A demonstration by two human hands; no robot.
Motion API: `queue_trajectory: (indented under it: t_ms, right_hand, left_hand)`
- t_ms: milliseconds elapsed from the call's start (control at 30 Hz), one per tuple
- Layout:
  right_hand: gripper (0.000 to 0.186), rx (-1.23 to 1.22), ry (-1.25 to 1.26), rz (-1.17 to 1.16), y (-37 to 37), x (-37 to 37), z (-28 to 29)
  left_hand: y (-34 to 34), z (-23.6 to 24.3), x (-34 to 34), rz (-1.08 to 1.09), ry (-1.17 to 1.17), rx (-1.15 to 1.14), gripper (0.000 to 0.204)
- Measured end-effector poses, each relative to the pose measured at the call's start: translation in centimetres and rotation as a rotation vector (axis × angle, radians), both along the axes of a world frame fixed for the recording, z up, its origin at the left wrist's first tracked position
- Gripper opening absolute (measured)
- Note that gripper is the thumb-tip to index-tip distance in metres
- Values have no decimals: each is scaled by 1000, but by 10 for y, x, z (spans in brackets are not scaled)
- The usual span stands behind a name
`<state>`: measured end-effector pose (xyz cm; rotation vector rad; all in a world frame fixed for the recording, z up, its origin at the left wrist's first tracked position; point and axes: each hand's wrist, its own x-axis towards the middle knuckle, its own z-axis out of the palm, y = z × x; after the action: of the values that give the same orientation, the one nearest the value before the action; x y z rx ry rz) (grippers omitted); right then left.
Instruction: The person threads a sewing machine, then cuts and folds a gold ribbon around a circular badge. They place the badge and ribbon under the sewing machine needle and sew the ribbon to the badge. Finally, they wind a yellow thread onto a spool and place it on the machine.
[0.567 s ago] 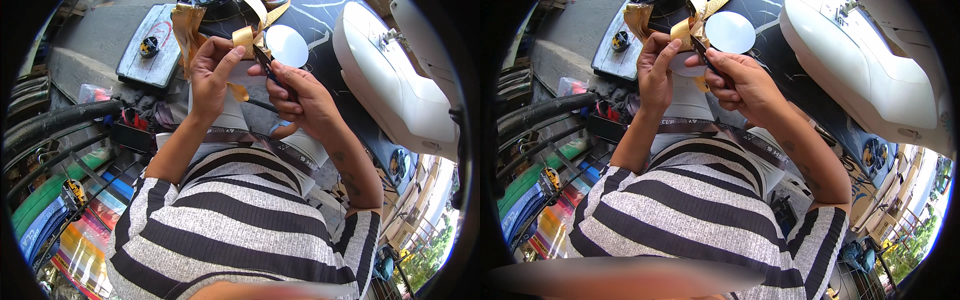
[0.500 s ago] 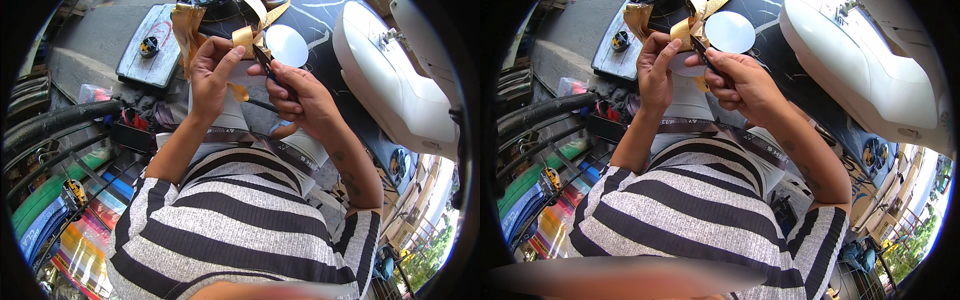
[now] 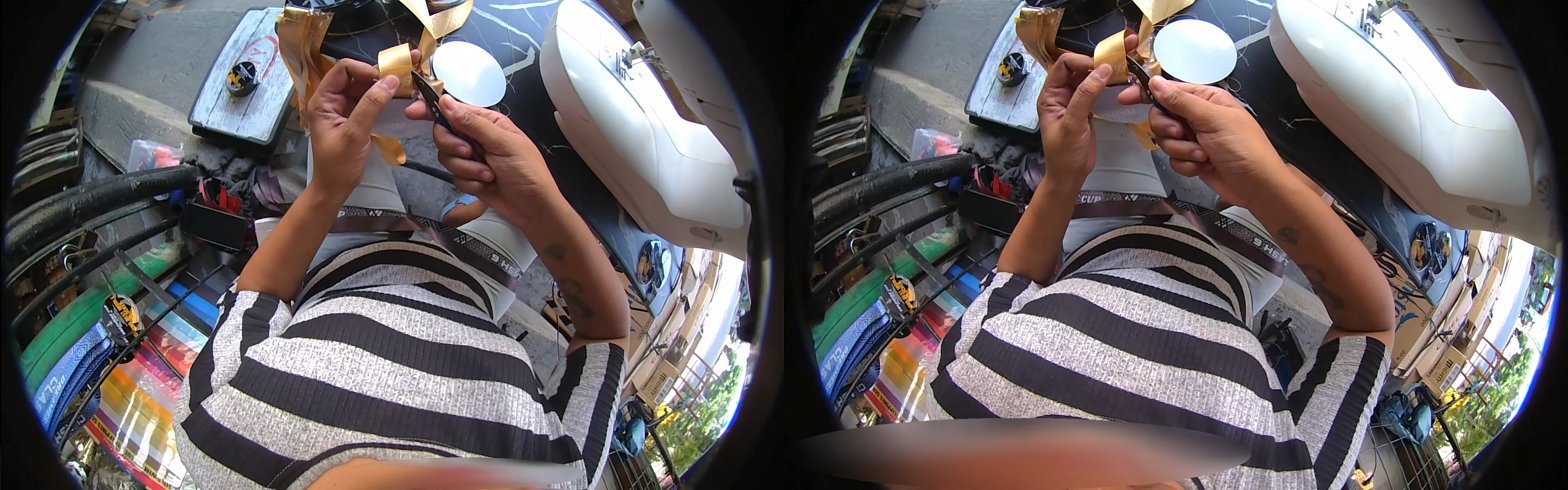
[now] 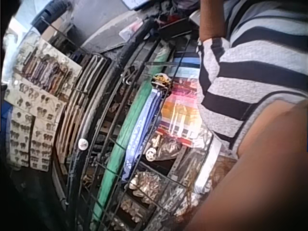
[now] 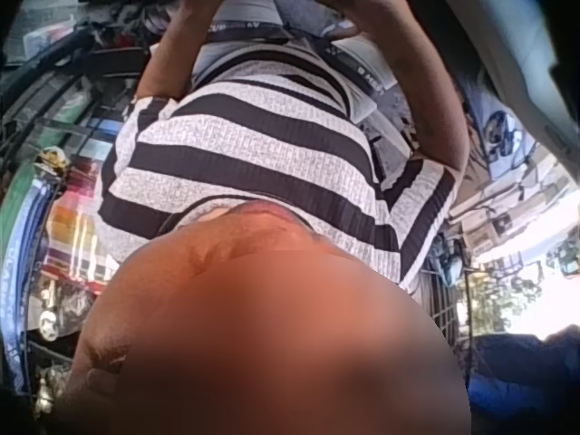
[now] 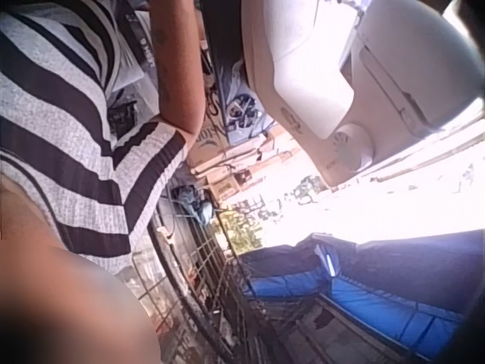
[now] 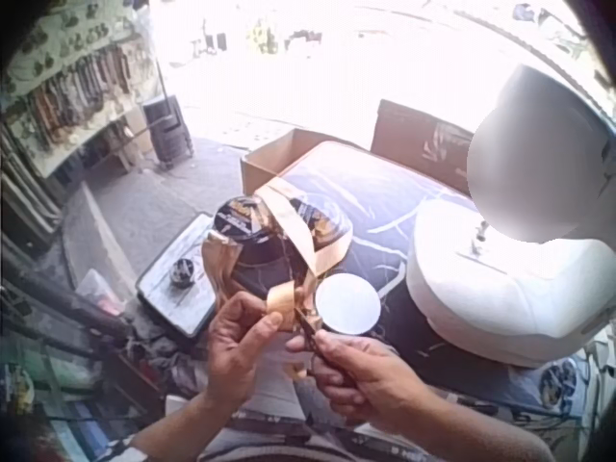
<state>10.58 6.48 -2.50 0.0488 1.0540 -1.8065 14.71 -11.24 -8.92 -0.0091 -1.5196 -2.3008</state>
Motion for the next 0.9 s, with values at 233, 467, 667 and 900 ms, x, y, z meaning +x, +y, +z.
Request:
queue_trajectory:
  t_ms: [233, 467, 667, 900]
  right_hand:
    - [36, 20, 82, -68, 9, 21, 6]
    - [59, 220, 1046, -261, 18, 31, 13]
    - [43, 155, 850, -134, 38, 39, 16]
    - [32, 464, 1186, -39, 83, 44, 54]
  left_hand:
    - [-3, 13, 5, 59, -48, 56, 8]
    - [-5, 56, 46, -369, -168, 103, 14]
    - [15, 69, 49, -620, -162, 156, 22]
    - [34, 64, 48, -379, 91, -629, 56]
